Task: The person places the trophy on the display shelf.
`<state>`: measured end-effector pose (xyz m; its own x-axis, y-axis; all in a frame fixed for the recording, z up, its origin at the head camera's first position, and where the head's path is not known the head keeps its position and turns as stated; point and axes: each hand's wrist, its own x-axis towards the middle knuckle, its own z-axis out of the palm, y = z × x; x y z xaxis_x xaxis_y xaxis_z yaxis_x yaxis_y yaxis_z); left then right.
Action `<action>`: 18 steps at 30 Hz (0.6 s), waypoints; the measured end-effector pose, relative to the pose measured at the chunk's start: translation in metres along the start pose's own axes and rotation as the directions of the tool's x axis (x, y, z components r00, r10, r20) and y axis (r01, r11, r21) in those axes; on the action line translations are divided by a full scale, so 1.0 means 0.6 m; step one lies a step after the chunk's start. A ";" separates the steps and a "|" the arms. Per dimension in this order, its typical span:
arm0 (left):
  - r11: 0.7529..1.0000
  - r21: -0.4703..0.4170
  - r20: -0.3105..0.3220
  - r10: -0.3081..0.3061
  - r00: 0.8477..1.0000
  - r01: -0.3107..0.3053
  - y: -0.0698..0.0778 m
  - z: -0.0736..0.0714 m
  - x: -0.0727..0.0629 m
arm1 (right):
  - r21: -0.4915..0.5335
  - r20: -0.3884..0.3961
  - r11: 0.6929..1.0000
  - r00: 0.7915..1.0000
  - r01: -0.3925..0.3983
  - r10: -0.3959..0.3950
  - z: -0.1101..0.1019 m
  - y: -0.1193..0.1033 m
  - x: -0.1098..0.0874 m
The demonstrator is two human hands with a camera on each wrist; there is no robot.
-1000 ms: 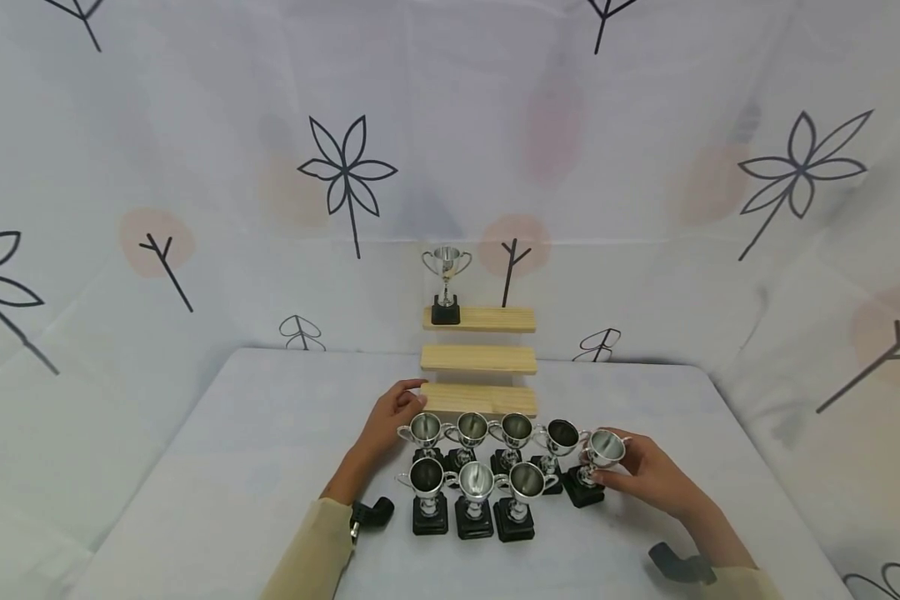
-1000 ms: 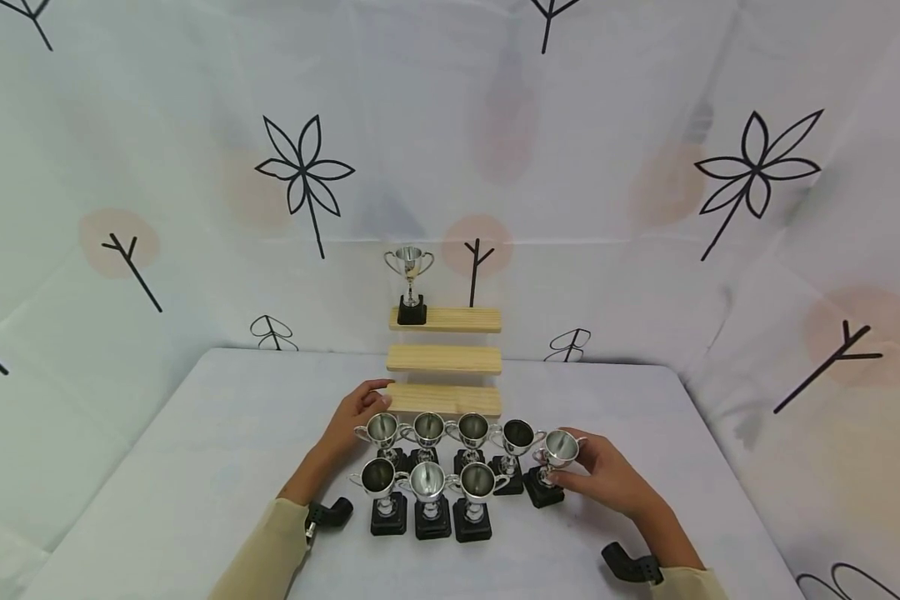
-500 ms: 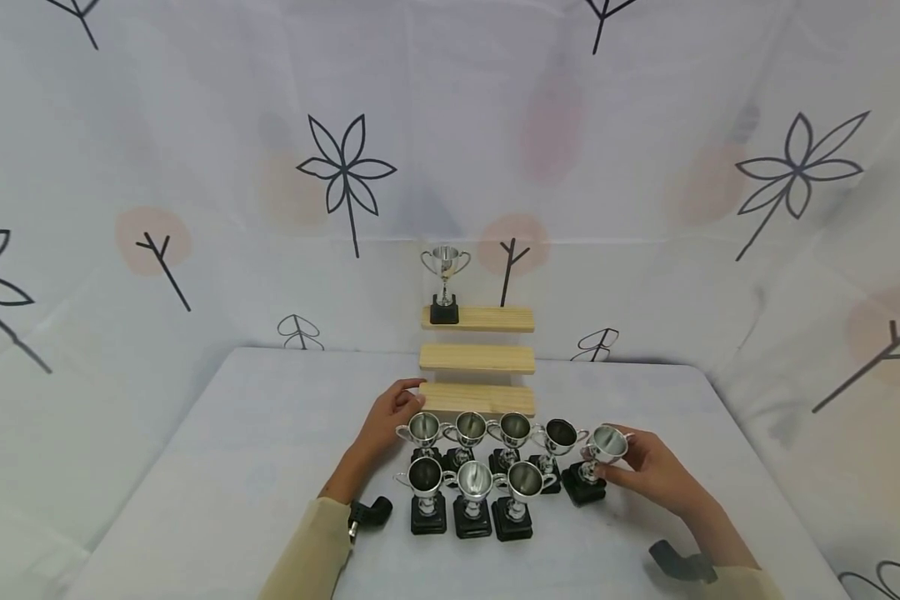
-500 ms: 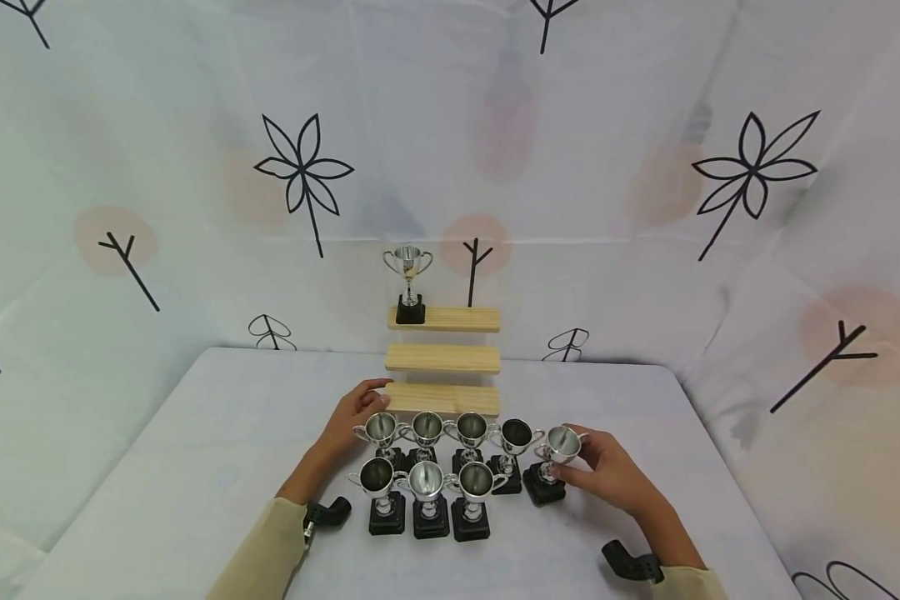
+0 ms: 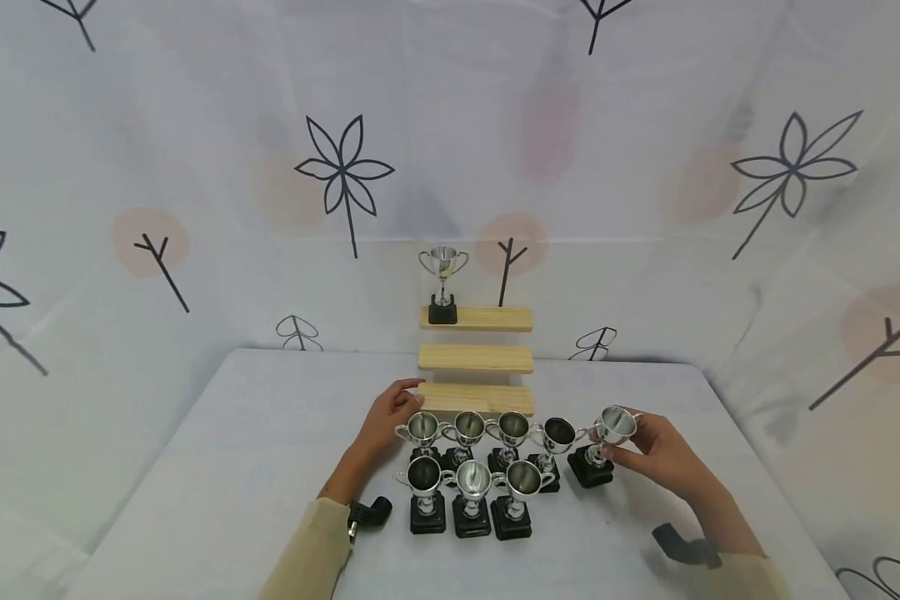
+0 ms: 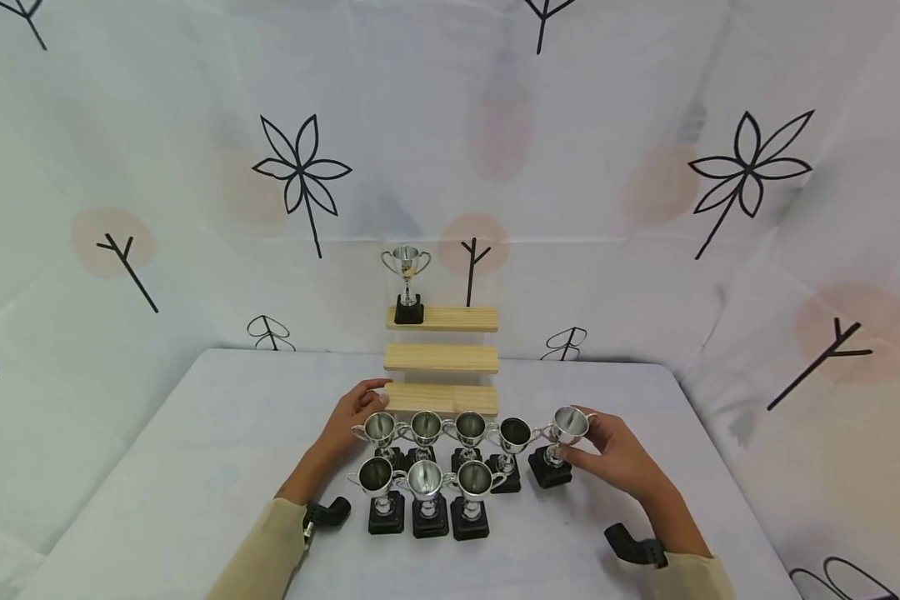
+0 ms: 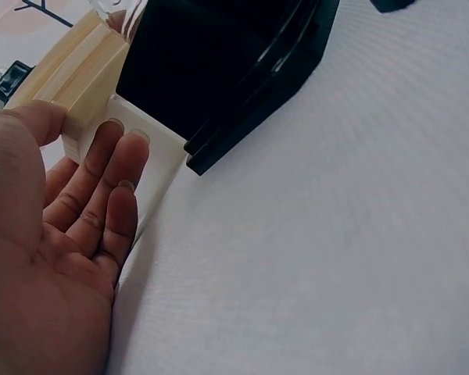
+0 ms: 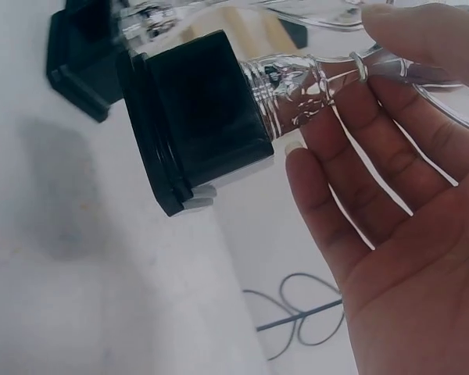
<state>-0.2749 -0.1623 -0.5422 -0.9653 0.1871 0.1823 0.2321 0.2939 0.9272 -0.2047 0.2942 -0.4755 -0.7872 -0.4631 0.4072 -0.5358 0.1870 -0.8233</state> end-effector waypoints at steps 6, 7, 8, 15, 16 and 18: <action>1.000 -0.007 -0.030 -0.003 1.000 0.003 0.010 0.007 -0.003 | -0.060 -0.018 0.998 1.000 -0.014 0.013 -0.013 -0.016 0.023; 1.000 -0.006 -0.042 -0.003 0.999 0.003 0.015 0.008 -0.005 | -0.066 -0.019 0.998 1.000 -0.016 0.015 -0.015 -0.018 0.028; 1.000 -0.006 -0.051 -0.005 0.999 0.004 0.020 0.008 -0.007 | -0.069 -0.019 0.998 1.000 -0.011 0.010 -0.018 -0.020 0.034; 0.999 -0.042 -0.039 0.007 0.999 -0.009 0.061 0.002 -0.023 | -0.090 -0.015 0.996 1.000 0.001 -0.002 -0.039 -0.030 0.075; 0.999 -0.043 -0.034 0.010 0.999 -0.012 0.063 0.001 -0.024 | -0.099 -0.015 0.995 1.000 -0.001 0.000 -0.042 -0.031 0.081; 0.999 -0.043 -0.028 0.011 1.000 -0.012 0.066 0.000 -0.024 | -0.110 -0.013 0.994 1.000 -0.012 0.011 -0.048 -0.036 0.093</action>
<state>-0.2515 -0.1535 -0.5081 -0.9657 0.1636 0.2015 0.2383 0.2512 0.9381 -0.2455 0.2891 -0.4236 -0.7971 -0.4495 0.4033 -0.5563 0.2866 -0.7800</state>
